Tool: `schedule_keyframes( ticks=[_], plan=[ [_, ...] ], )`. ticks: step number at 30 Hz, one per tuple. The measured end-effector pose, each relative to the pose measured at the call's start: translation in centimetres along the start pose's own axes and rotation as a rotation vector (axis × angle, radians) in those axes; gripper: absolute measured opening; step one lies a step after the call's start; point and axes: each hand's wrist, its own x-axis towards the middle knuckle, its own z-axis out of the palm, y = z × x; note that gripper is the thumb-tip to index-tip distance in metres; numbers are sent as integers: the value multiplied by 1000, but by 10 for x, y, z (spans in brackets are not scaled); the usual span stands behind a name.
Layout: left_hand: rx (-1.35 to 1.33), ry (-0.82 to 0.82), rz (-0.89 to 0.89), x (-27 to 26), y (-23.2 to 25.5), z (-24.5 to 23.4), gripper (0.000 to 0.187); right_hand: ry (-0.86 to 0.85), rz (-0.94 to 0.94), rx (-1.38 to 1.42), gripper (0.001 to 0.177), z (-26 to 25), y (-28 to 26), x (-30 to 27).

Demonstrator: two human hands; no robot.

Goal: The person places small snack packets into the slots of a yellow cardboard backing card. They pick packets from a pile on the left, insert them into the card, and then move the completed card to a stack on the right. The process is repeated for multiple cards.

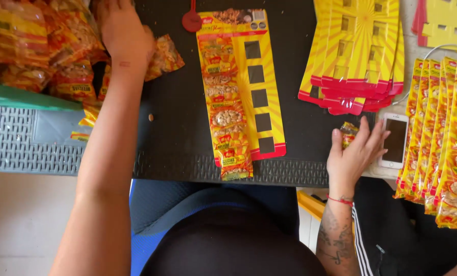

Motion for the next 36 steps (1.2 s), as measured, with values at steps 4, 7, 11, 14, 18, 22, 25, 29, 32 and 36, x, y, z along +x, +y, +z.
schedule_keyframes(
  ticks=[4,7,11,14,18,22,25,29,32,36],
  plan=[
    [-93,95,24,2,1,-13,46,304,-143,225,43,-24,-38,-7],
    [-564,220,283,-32,73,-97,40,320,-154,602,22,-31,-69,-12],
    [-664,61,854,-116,145,-133,33,-492,168,1574,72,-29,-117,-15],
    [-893,247,976,-174,196,-138,12,-444,262,1776,45,-16,-160,-16],
    [-1017,139,969,-191,188,-127,15,-394,323,1675,37,-12,-152,-7],
    [-1245,-117,485,-182,178,-145,36,-405,155,1674,42,-20,-150,-6],
    [-1282,-277,246,-175,186,-143,34,-378,-84,1406,41,-37,-154,-8],
    [-1272,-504,131,-190,188,-144,27,-377,-53,1191,26,-37,-129,-20],
    [-1260,-581,78,-206,187,-139,8,-517,79,1246,70,-44,-118,-22],
    [-818,-441,330,-207,183,-125,10,-556,0,1063,57,-16,-103,-18]
  ],
)
